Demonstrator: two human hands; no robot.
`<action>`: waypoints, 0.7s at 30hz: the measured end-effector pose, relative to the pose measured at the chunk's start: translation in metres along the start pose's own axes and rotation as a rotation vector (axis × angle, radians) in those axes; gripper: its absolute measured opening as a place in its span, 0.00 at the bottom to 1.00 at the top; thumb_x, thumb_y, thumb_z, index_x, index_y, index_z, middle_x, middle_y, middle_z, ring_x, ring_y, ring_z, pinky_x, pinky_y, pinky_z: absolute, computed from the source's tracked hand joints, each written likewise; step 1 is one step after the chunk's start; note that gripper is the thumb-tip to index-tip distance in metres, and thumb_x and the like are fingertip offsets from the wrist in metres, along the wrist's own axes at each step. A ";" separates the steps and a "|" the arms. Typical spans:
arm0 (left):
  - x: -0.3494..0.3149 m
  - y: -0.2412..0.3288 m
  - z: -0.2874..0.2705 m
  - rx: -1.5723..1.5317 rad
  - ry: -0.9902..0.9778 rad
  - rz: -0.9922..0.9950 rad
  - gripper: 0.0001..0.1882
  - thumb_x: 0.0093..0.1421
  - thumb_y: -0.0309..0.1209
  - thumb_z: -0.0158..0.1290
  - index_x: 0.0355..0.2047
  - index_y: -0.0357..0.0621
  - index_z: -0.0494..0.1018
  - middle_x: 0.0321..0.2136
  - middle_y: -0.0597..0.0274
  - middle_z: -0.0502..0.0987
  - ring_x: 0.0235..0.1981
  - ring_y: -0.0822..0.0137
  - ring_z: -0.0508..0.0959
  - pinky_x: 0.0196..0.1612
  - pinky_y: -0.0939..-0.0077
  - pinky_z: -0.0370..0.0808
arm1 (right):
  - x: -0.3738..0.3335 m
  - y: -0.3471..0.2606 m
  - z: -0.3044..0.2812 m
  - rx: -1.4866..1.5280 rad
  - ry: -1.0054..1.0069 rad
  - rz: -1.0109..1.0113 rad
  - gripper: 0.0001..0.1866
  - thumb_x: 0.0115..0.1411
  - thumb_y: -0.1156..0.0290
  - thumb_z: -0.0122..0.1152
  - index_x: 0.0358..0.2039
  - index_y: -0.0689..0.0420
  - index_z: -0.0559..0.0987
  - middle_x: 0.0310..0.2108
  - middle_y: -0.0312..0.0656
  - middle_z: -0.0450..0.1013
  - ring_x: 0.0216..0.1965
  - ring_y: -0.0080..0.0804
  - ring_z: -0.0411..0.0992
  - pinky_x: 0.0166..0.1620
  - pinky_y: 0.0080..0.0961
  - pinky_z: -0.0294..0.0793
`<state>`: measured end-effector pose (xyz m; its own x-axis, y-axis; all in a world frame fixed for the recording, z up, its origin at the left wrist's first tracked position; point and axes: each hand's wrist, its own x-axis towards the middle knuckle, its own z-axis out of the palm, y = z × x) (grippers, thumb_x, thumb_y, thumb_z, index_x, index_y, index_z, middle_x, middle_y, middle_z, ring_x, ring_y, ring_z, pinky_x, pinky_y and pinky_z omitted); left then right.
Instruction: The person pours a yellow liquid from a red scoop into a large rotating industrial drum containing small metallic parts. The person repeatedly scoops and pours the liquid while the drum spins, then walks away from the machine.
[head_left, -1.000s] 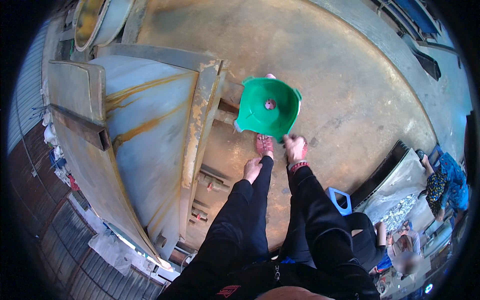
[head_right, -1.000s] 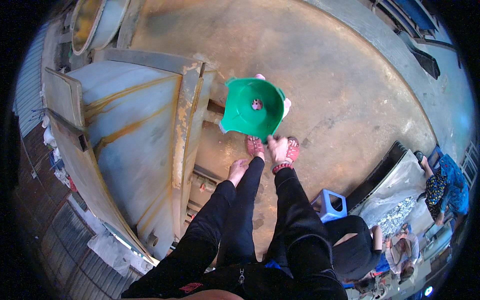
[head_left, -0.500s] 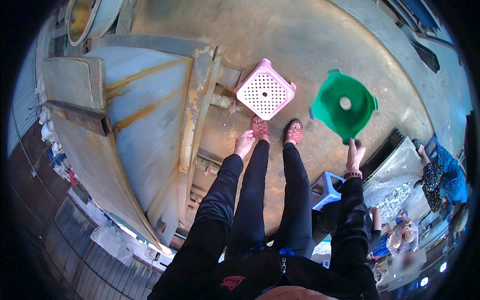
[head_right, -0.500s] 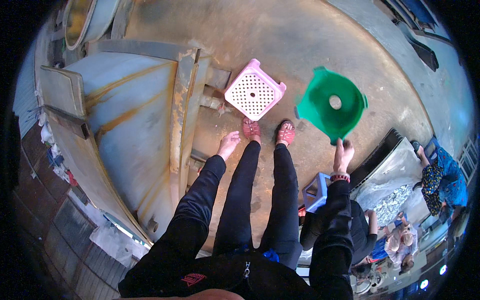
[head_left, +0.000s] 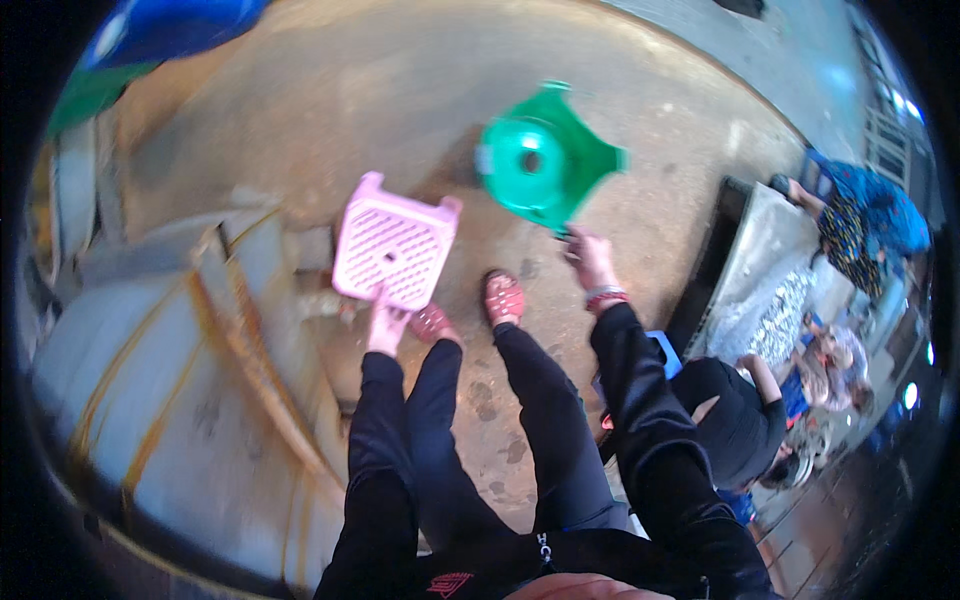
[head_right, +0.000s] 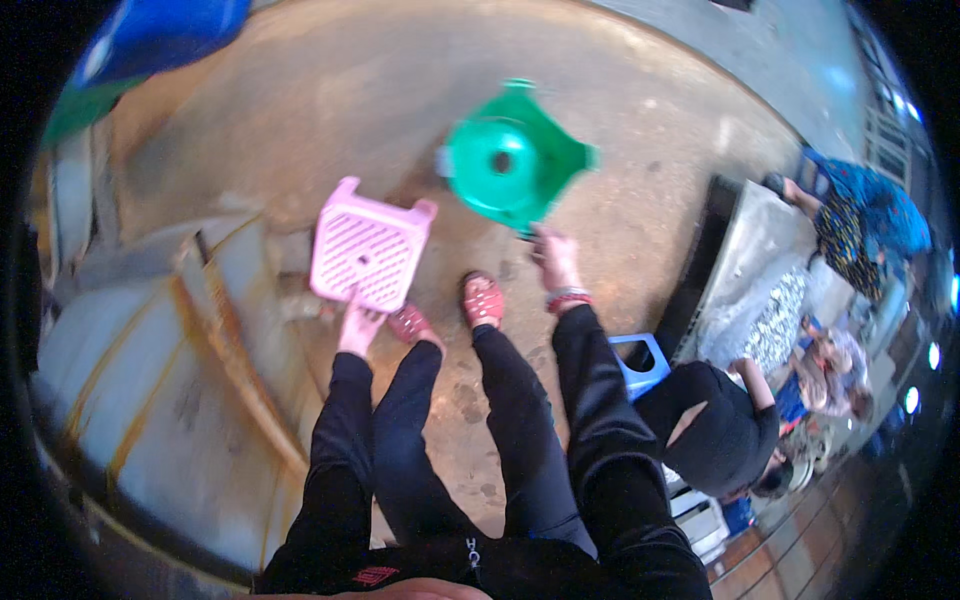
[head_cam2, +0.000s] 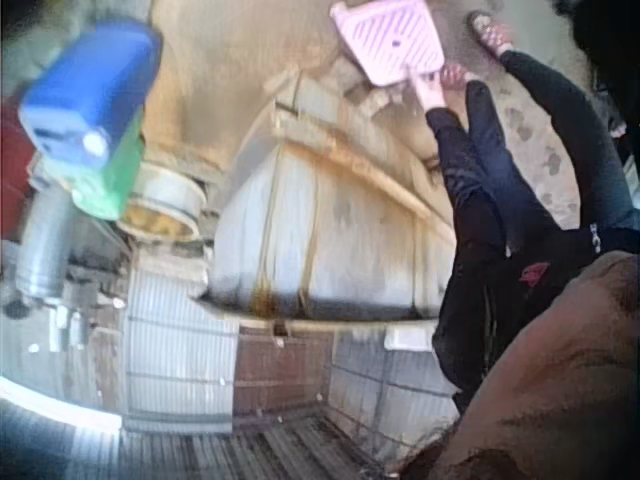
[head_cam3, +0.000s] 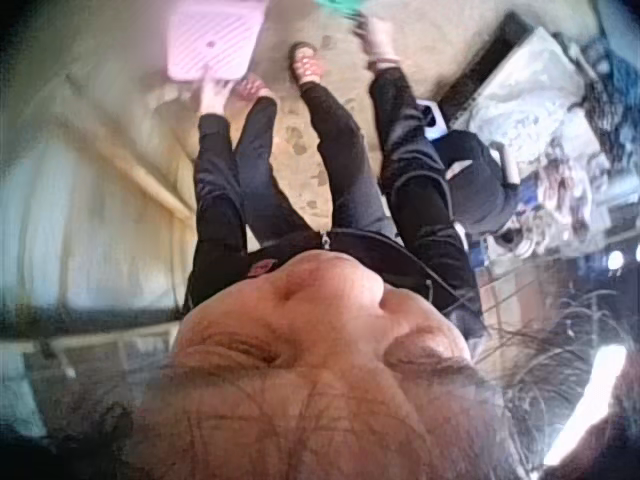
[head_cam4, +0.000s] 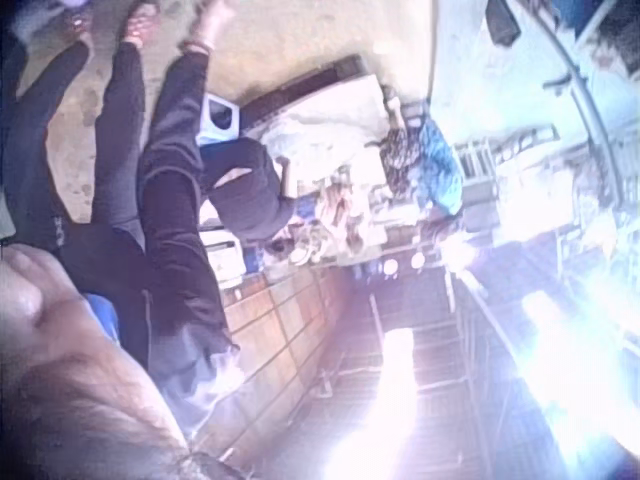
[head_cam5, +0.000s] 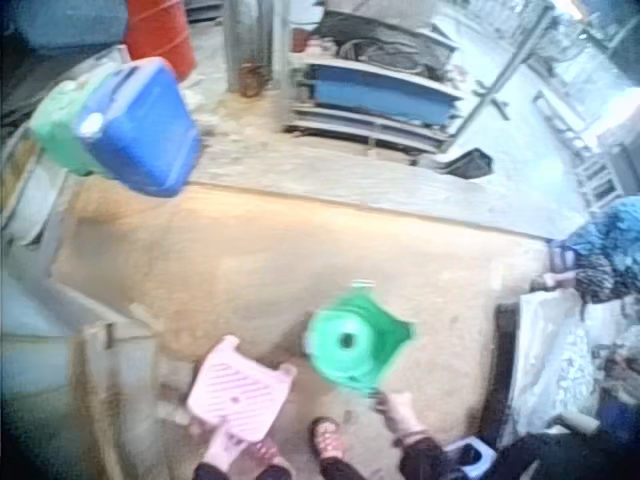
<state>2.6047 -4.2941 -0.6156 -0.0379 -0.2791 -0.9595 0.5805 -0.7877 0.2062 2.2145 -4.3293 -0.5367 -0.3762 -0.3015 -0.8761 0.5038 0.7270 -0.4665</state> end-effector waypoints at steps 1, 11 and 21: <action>0.005 0.001 -0.006 -0.085 -0.146 0.002 0.30 0.51 0.44 0.54 0.53 0.48 0.60 0.51 0.60 0.64 0.53 0.61 0.62 0.55 0.54 0.57 | 0.003 0.003 0.012 -0.023 -0.185 0.024 0.15 0.56 0.60 0.49 0.37 0.58 0.73 0.32 0.37 0.69 0.30 0.24 0.64 0.31 0.26 0.66; -0.037 0.071 0.057 0.226 -0.121 0.211 0.30 0.47 0.30 0.58 0.50 0.41 0.61 0.49 0.55 0.66 0.48 0.63 0.69 0.48 0.63 0.68 | -0.100 0.060 -0.068 -0.700 -0.052 -0.221 0.23 0.52 0.60 0.49 0.47 0.58 0.71 0.40 0.52 0.71 0.43 0.41 0.70 0.45 0.31 0.68; -0.326 0.062 0.142 2.348 0.133 0.816 0.34 0.29 0.39 0.68 0.34 0.42 0.62 0.33 0.48 0.72 0.38 0.49 0.73 0.39 0.57 0.70 | -0.342 0.092 -0.265 -0.480 0.322 -0.101 0.17 0.51 0.67 0.49 0.41 0.58 0.75 0.25 0.43 0.75 0.25 0.30 0.73 0.30 0.25 0.72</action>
<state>2.5373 -4.3296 -0.2625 -0.2872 -0.7391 -0.6093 -0.9456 0.3204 0.0571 2.1838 -3.9959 -0.2480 -0.6592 -0.2362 -0.7139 0.0729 0.9248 -0.3733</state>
